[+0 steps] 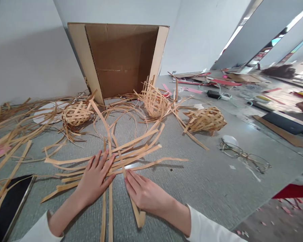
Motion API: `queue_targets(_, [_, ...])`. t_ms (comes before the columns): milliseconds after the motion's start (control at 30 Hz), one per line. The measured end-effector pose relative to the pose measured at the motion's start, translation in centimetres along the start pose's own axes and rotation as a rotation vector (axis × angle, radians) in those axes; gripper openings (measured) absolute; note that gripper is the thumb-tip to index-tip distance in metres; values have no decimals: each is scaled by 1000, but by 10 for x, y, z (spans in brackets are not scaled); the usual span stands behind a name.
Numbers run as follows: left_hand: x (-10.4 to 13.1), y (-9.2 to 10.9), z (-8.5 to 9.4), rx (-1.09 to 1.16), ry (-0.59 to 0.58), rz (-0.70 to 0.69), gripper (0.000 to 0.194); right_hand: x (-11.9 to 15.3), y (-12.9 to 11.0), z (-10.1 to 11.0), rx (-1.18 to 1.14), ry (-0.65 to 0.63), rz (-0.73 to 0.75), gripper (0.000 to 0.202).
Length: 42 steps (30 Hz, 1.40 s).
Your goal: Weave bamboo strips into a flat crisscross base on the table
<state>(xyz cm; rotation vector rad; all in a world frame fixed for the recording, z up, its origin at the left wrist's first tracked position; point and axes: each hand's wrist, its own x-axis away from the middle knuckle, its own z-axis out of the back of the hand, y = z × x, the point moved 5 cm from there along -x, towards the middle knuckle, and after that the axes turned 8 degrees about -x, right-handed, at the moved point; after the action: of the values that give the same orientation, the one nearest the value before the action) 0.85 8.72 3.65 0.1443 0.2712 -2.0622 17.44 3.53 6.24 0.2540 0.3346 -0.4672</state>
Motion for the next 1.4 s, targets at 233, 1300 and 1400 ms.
queue_targets(233, [1,-1,-4,-38,26,-6,64,-16,-3,-4,-13,0,6,30])
queue_targets(1300, [15,17,5,-45,78,1,53,-103,108,-25,-508,-450,-717,28])
queue_targets(1400, [15,16,3,-45,75,-5,50,-107,104,-38,-552,-405,-788,29])
